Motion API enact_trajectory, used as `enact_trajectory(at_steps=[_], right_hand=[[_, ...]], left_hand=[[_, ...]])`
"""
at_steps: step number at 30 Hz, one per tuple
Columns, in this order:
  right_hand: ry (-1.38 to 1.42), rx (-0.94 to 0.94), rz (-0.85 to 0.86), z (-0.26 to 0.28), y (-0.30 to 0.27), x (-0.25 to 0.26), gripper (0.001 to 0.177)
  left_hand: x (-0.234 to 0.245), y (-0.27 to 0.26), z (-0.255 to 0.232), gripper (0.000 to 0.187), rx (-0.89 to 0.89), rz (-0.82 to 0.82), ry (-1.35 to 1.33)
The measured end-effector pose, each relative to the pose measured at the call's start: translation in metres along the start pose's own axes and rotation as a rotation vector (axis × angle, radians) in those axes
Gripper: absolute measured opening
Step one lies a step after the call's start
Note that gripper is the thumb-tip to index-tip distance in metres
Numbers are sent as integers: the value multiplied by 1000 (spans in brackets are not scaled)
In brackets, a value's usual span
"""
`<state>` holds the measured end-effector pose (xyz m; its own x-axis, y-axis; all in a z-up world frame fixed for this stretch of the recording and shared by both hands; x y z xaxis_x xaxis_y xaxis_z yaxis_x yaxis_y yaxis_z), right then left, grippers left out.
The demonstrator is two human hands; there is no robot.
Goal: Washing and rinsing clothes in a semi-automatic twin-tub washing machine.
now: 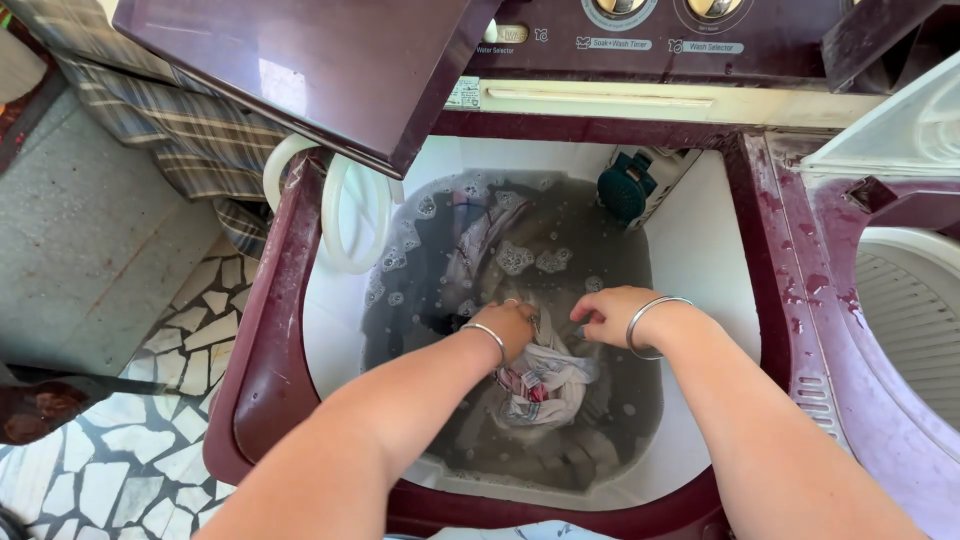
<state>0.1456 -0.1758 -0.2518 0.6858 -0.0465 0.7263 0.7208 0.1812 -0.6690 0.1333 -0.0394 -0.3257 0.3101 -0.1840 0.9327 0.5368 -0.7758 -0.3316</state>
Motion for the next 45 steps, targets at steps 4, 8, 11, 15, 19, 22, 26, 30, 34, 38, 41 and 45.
enact_trajectory(at_steps=[4,8,11,15,19,22,26,30,34,38,41,45], right_hand=[[30,24,-32,10,-10,12,45],[70,74,-34,20,-16,20,48],[120,130,-85,30,-25,30,62],[327,305,-172,52,-45,53,84],[446,494,-161,76,-52,56,85],[566,489,-204,91,-63,62,84],[848,720,-203,121,-99,75,85],[1014,474,-76,98,-74,63,48],[1349,225,-109,56,-70,75,41],[1389,205,-178,29,-66,88,35],[1451,238,-175,39,-87,99,35],[1428,408,-156,65,-109,104,46]], left_hand=[[3,3,27,37,95,58,-350],[56,-1,64,41,124,-341,-435],[133,-46,57,40,296,-405,-805],[225,-89,32,23,163,-709,-1128],[300,-120,5,17,-59,-897,-1276],[342,-143,-17,12,-211,-965,-1530],[372,-167,-34,9,-403,-997,-1875],[377,-200,-20,11,-454,-1150,-1572],[358,-245,-13,25,116,-1157,-216],[297,-240,3,31,305,-978,-159],[260,-219,11,53,354,-842,-263],[244,-171,-10,90,140,-730,-470]])
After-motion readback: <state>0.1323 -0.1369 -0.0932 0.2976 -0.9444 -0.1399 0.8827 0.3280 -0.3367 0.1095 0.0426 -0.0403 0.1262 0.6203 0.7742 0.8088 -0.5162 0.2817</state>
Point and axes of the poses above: each hand's wrist, its own y-axis towards the middle knuckle, its own x-axis out of the back of the hand, z = x × y, the point moved 8 cm from there along y, towards the middle knuckle, and after that the axes turned 9 degrees about -x, right-handed, at the moved point
